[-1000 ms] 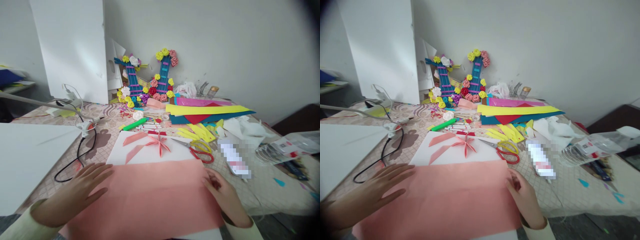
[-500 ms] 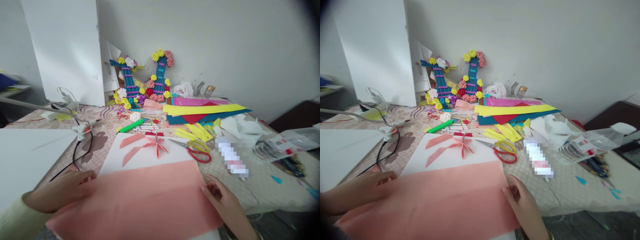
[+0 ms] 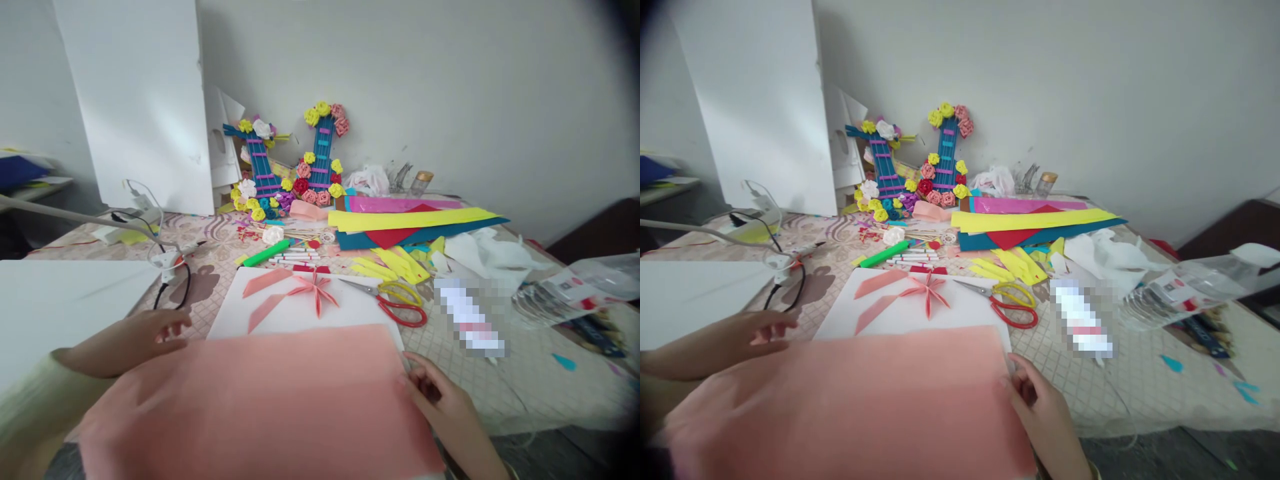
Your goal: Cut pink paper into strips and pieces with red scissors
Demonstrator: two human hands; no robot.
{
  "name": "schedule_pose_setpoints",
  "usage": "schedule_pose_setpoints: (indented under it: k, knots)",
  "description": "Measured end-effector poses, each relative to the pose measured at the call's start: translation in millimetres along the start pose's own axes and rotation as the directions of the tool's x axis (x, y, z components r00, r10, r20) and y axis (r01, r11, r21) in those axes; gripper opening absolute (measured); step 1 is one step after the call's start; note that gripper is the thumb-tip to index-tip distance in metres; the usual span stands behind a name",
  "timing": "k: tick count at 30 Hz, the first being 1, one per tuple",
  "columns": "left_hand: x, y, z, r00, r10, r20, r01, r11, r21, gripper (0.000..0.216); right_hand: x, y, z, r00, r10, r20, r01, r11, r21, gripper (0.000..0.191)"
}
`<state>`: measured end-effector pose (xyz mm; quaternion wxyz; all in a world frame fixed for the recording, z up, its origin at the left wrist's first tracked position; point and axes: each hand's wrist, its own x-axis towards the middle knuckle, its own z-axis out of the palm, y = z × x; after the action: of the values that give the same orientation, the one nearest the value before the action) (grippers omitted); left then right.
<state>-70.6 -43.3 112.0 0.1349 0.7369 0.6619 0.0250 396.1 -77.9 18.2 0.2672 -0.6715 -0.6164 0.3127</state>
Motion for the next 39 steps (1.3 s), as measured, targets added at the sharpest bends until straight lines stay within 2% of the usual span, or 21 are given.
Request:
schedule_pose_setpoints:
  k: [1,3,4,8,11,17,28,30,33,35,37,39]
  knots:
    - [9,8,-5,0.999,0.006,0.038,-0.007,1.0,0.018,0.029,-1,0,0,1.0,0.014,-0.001,-0.014,1.0,0.014,0.047]
    - [33,25,-10,0.985,0.171,0.024,-0.172,0.985,0.034,0.032,-2,0,1,0.999,0.048,0.002,-0.048,0.998,0.045,0.051]
    - [46,32,-10,0.98,0.197,0.008,-0.197,0.98,0.039,0.033,-3,0,1,0.998,0.063,0.005,-0.063,0.996,0.061,0.052]
    - [95,49,5,0.976,0.214,-0.048,-0.211,0.975,0.062,0.033,-7,4,2,0.996,0.084,0.005,-0.084,0.99,0.112,0.052]
    - [114,53,17,0.97,0.229,-0.082,-0.226,0.973,0.046,0.028,-9,8,2,0.996,0.09,-0.005,-0.089,0.987,0.136,0.051]
    - [114,59,24,0.964,0.243,-0.109,-0.245,0.969,-0.006,0.02,-10,9,1,0.996,0.093,-0.007,-0.09,0.981,0.174,0.051]
    - [113,62,28,0.968,0.226,-0.106,-0.24,0.961,-0.136,0.021,-9,8,1,0.996,0.091,0.002,-0.09,0.982,0.167,0.05]
    - [109,63,23,0.965,0.224,-0.134,-0.243,0.958,-0.149,0.023,-9,7,-2,0.996,0.092,-0.021,-0.087,0.982,0.168,0.049]
    - [94,72,12,0.953,0.222,-0.208,-0.255,0.955,-0.149,0.025,-7,-2,-11,0.987,0.105,-0.121,-0.085,0.983,0.163,0.046]
    - [78,86,5,0.922,0.261,-0.287,-0.306,0.944,-0.124,0.024,-7,-20,-17,0.985,0.093,-0.148,-0.067,0.983,0.174,0.042]
    - [61,106,1,0.811,0.415,-0.413,-0.466,0.884,-0.027,0.017,-7,-46,-18,0.998,0.031,-0.047,-0.018,0.97,0.241,0.038]
    - [44,130,1,0.694,0.551,-0.464,-0.598,0.8,0.055,0.015,-7,-76,-14,0.993,-0.061,0.104,0.02,0.934,0.357,0.035]
